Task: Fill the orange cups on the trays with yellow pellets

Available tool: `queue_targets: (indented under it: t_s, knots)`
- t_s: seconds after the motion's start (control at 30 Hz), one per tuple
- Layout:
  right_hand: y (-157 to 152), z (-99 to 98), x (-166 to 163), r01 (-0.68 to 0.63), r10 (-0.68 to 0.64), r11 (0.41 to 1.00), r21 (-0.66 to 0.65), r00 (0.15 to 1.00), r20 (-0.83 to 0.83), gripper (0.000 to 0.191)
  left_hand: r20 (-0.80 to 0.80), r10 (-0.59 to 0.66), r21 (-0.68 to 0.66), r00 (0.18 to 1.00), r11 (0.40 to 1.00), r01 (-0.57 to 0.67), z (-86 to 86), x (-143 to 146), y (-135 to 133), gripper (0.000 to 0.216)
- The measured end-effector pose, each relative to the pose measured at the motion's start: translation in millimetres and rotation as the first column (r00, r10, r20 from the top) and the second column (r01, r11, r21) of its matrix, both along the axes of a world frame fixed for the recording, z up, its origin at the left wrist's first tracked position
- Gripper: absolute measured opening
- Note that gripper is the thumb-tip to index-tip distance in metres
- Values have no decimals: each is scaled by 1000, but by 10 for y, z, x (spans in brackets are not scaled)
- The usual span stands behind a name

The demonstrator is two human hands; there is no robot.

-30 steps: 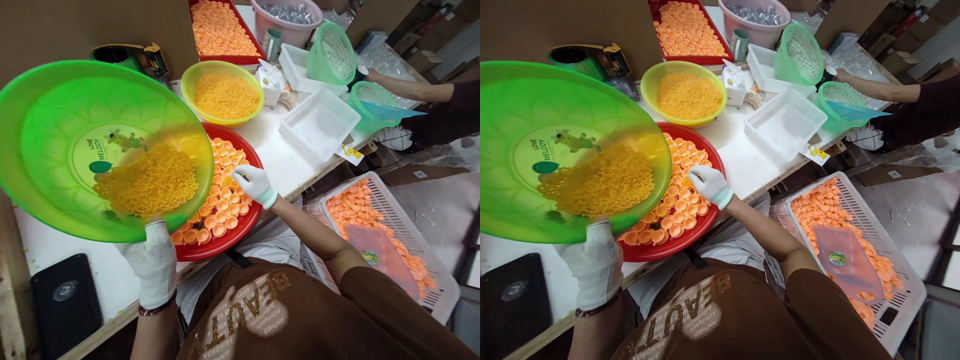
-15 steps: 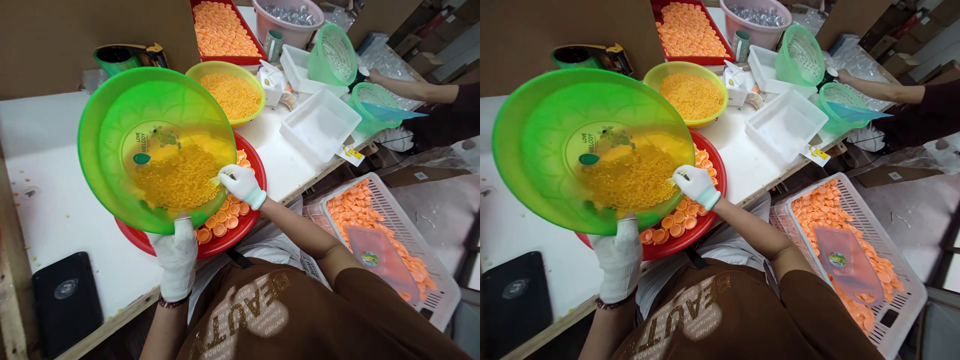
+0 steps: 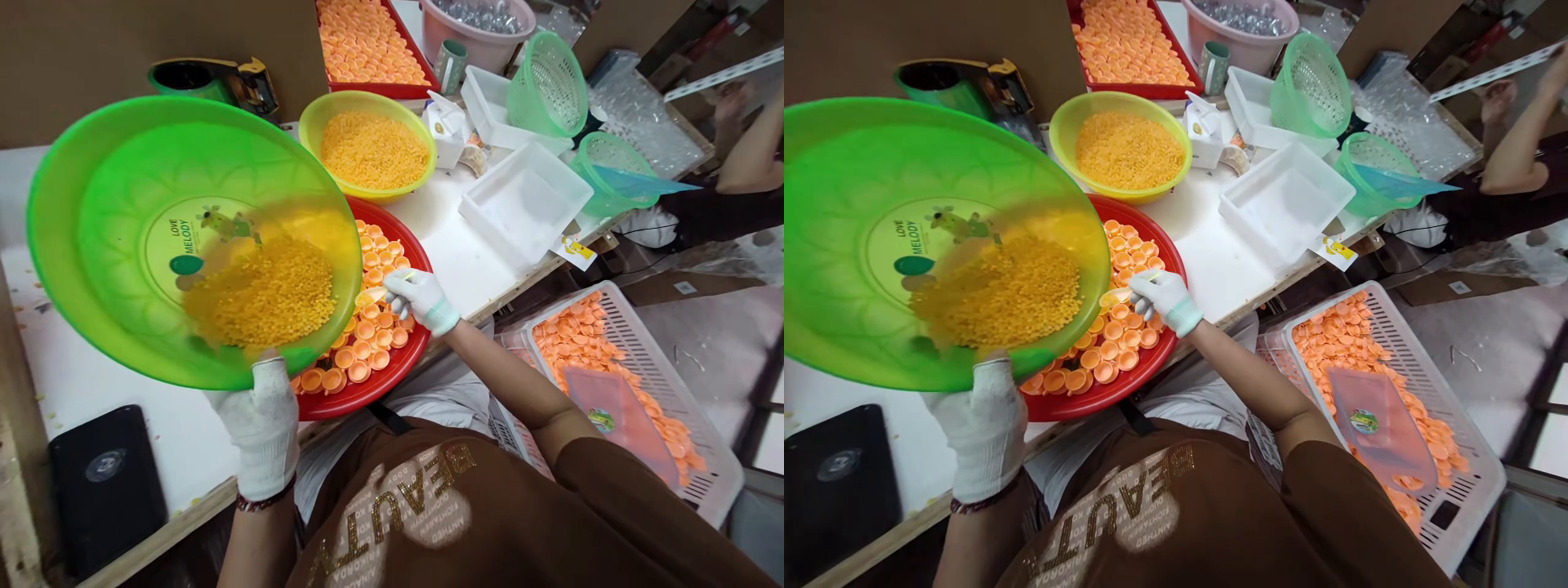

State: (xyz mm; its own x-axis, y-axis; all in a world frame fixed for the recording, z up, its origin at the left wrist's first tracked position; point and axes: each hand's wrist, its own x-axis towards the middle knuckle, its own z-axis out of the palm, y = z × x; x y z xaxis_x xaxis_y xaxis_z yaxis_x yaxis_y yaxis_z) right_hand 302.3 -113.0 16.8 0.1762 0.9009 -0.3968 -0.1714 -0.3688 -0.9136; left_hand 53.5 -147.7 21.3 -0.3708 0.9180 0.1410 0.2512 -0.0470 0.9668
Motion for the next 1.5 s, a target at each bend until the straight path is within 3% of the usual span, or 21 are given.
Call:
queue_targets:
  t_s: [0.13, 0.23, 0.3, 0.37, 0.5, 0.6, 0.7, 0.83, 1.0, 1.13, 1.23, 1.37, 1.43, 1.5]
  knots:
    - [-149, 0, 65, -80, 31, 988, 130, 939, 343, 12, -2, 18, 17, 1000, 1000, -18, -6, -40, 19, 69]
    - [-227, -53, 53, -282, 24, 904, 322, 785, 619, 13, 28, 28, 13, 999, 1000, -29, 3, -31, 24, 70]
    - [-259, -71, 40, -402, 23, 839, 366, 699, 715, 14, 41, 35, -4, 999, 999, -35, 0, -22, 22, 70]
    - [-271, -50, 25, -432, 13, 820, 375, 669, 743, 16, 33, 28, -14, 999, 1000, -28, -8, -11, 17, 70]
    - [-208, 61, -58, -310, -86, 848, 431, 721, 688, 20, 9, -41, 12, 999, 999, 41, -19, 43, -3, 66]
    - [-106, 97, -183, -261, -83, 879, 398, 739, 669, 17, 17, -76, 10, 997, 997, 76, -33, 109, -32, 55]
    - [-29, 65, -310, -190, 27, 951, 245, 839, 544, 13, 3, -107, 4, 994, 994, 107, -62, 157, -66, 47]
    - [8, 16, -362, -102, 89, 993, 54, 974, 207, 8, -27, -114, -31, 993, 993, 113, -73, 180, -89, 46]
    - [22, -12, -239, -39, 39, 999, -8, 998, -46, 16, -1, -93, -28, 996, 995, 93, -54, 178, -70, 52]
    - [-30, -13, -37, 5, -11, 999, -51, 993, -118, 24, 11, -84, -13, 996, 996, 84, -36, 150, -46, 49]
    - [-134, 2, 147, 57, -57, 998, 6, 998, -30, 28, 6, -75, 1, 997, 997, 75, -26, 117, -27, 55]
    - [-290, -47, 292, 65, -90, 992, 105, 965, 247, 22, -1, -58, 18, 998, 998, 58, -35, 82, -2, 68]
    - [-351, -110, 310, -35, -66, 977, 209, 887, 457, 18, 21, -60, 20, 998, 998, 59, -36, 75, 5, 69]
    - [-399, -171, 312, -246, -54, 908, 340, 735, 676, 17, 33, -67, 17, 997, 998, 67, -29, 71, 8, 68]
